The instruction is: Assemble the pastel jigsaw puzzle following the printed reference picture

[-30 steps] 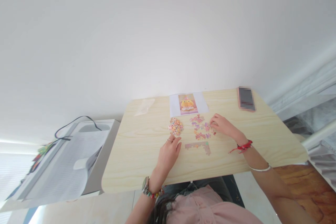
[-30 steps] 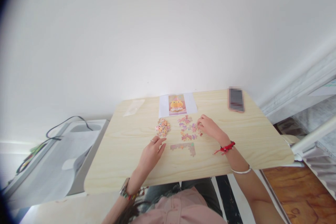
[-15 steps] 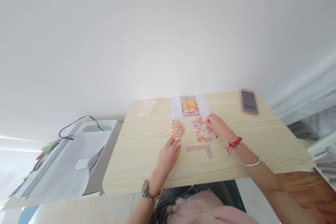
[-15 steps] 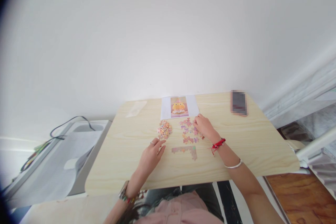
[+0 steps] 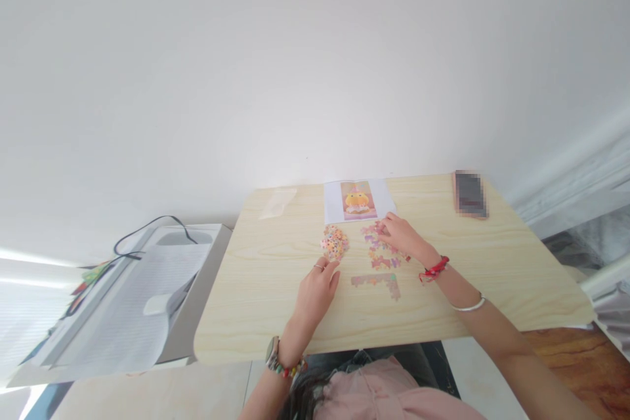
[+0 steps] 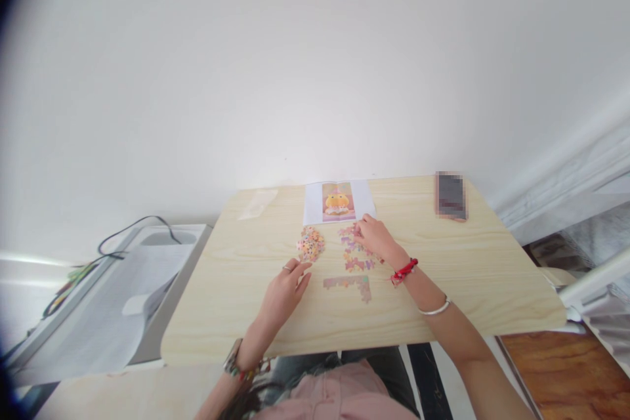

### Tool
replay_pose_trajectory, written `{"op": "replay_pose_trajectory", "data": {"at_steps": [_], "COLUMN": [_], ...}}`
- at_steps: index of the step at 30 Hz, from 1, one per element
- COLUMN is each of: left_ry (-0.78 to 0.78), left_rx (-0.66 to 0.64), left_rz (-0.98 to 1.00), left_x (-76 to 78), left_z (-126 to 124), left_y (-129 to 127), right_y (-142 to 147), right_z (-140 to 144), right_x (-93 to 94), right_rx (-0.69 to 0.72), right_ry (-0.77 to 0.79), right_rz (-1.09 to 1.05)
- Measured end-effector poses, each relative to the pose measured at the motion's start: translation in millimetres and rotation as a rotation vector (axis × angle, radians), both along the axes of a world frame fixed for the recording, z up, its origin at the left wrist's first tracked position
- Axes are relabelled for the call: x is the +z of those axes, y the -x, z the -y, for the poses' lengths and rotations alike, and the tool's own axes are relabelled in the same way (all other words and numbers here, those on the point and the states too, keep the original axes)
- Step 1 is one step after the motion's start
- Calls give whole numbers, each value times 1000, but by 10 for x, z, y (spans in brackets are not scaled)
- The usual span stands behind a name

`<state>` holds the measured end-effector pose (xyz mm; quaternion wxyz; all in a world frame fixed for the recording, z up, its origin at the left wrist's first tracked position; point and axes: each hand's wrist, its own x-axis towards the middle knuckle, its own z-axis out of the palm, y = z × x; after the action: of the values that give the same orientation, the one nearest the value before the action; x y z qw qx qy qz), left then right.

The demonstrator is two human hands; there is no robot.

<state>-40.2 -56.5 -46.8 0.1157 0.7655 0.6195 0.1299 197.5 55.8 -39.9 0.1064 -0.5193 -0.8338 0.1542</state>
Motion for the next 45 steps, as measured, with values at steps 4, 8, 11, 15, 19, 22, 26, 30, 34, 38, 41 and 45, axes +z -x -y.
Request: {"op": "replay_pose_trajectory", "data": {"at_steps": [4,8,11,15,19,22,26,30,34,38,41,45], "left_ry": [15,23,28,25,11,7,12,27,41,70,63,53], "left_rx": [11,8,6,-1,-5,-11,-15,-9,4,-5,-9,-13], "left_rz": [-4,-10,-13,-9,-7,-9,-9,-4,-2,-8,-11,3], "left_x": [14,15,19,22,23,25,25,38,67,79,76,80], "left_z": [13,14,4,-6,-5,-1,4,2,-4,-3,0,4], "left_y": [28,44,32,5,-4,0,-1,-19,-39,-50,-52,-43], "right_y": [-142,-433,-595,-634,-554,-519,-550,-597,-618,-601,-563,-545], "right_z": [2,-68,-123,-103,42,168,237,206,212,284,318,307], "right_x": [-59,-120,-146,-105,-11,2,-57,-71,-53,-62,-62,-51], "right_rx": [-28,-118,-194,-210,-129,-46,-38,-61,-40,-2,-2,-31], "right_ry": [14,9,32,64,26,29,22,-6,14,58,75,64], "right_rz": [-76,-120,-82,-51,-88,-114,-121,-139,-148,-135,-110,-107]}}
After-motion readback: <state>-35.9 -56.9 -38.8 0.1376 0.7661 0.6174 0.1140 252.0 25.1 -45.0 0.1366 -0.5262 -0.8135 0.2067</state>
